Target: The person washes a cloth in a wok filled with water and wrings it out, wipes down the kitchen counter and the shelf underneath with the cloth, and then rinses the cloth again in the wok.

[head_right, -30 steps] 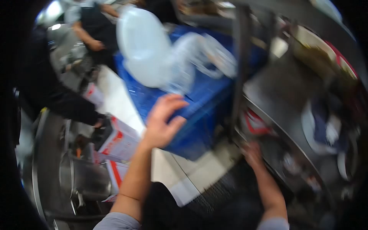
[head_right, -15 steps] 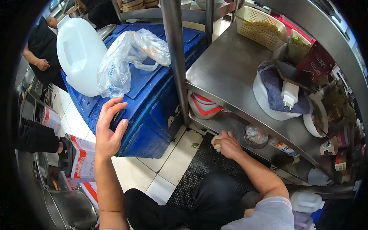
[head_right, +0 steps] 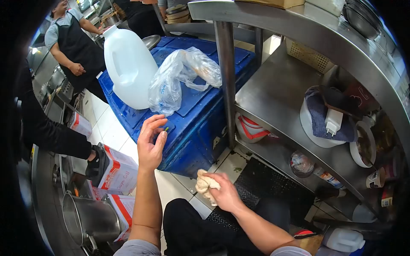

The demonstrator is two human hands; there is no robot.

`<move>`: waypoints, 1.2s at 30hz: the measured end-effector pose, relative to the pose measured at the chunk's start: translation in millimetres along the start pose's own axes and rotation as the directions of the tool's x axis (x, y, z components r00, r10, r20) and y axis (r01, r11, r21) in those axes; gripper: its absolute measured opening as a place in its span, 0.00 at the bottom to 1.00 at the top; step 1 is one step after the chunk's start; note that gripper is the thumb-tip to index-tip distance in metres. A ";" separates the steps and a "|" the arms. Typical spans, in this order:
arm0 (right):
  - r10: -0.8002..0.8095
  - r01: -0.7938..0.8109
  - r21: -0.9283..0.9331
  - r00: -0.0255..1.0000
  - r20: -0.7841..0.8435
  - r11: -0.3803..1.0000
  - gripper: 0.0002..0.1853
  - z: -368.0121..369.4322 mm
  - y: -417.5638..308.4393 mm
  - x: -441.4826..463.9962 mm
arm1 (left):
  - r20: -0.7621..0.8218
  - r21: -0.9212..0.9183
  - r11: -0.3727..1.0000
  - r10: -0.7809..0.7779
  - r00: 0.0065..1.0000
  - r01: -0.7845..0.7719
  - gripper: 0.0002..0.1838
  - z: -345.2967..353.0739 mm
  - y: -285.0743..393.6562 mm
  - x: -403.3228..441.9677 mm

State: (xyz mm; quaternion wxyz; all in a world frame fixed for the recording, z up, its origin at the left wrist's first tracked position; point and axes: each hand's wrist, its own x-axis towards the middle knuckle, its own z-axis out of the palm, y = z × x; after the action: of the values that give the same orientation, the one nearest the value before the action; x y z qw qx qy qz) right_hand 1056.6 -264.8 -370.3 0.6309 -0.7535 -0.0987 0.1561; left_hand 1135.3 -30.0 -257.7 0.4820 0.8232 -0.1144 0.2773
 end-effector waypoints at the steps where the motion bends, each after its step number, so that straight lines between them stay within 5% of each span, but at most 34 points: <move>1: 0.171 -0.175 0.158 0.985 0.041 0.972 0.26 13.5 22.0 4.2 | 0.000 0.008 1.000 0.002 1.000 -0.002 0.15 0.0 -1.1 -1.1; 5: 0.281 -0.277 0.079 0.959 -0.046 0.958 0.25 26.8 44.7 9.5 | -0.050 -0.149 0.987 -0.063 0.997 0.055 0.12 -4.4 -8.9 -4.8; 8: 0.014 -0.017 -0.032 0.996 -0.084 0.999 0.27 29.2 53.3 24.9 | -0.053 -0.240 0.968 -0.084 0.995 0.069 0.13 -10.0 -14.6 -2.8; 10: 0.028 -0.016 0.097 0.992 -0.122 0.995 0.27 42.8 73.1 35.8 | -0.075 -0.161 0.986 -0.048 0.996 0.036 0.12 -13.2 -5.9 -4.9; 12: -0.013 0.017 0.076 0.999 -0.053 0.997 0.28 53.8 87.9 43.6 | -0.072 0.054 0.998 0.028 0.997 -0.024 0.13 -18.8 -7.0 -5.4; 14: -0.119 0.119 0.031 0.993 -0.001 0.992 0.28 59.0 86.1 43.7 | -0.067 0.047 0.999 -0.014 0.998 0.018 0.14 -13.8 -11.1 -9.0; 17: 0.015 -0.016 0.012 0.995 0.099 1.000 0.27 50.9 67.4 41.6 | 0.109 0.205 0.979 -0.032 0.994 0.009 0.14 -5.7 -19.4 -9.5; 24: 0.071 -0.063 -0.108 0.995 0.075 0.992 0.29 39.1 70.9 61.6 | 0.014 0.155 0.986 -0.060 0.998 0.057 0.13 -5.8 -29.3 -8.9; 29: -0.197 0.197 0.012 0.980 -0.034 0.980 0.16 63.3 108.1 84.0 | 0.094 0.311 0.950 -0.073 0.993 0.040 0.13 -21.1 -44.9 -6.0; 31: -0.124 0.108 -0.105 0.981 -0.149 0.988 0.16 73.4 120.3 87.9 | 0.075 0.247 0.968 -0.062 0.995 0.042 0.14 -21.2 -57.7 -6.2; 32: 0.023 -0.023 -0.057 1.000 -0.010 0.998 0.17 38.1 77.3 69.5 | 0.085 0.290 0.956 -0.064 0.994 0.036 0.13 -21.7 -57.6 -4.9; 33: 0.014 -0.015 -0.054 1.000 -0.014 0.998 0.19 49.3 97.4 75.9 | 0.044 0.177 0.979 -0.107 0.993 0.098 0.14 -17.9 -49.8 -8.3; 36: 0.059 -0.056 -0.098 0.998 0.027 0.994 0.20 38.3 91.3 75.0 | 0.051 0.213 0.976 -0.047 0.998 0.035 0.15 -19.5 -59.3 -7.7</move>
State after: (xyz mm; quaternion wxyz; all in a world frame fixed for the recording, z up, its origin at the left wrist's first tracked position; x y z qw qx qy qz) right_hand 1108.3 -220.4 -474.1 0.5872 -0.7835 -0.0939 0.1803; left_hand 1149.2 16.3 -298.0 0.3938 0.8795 -0.0807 0.2547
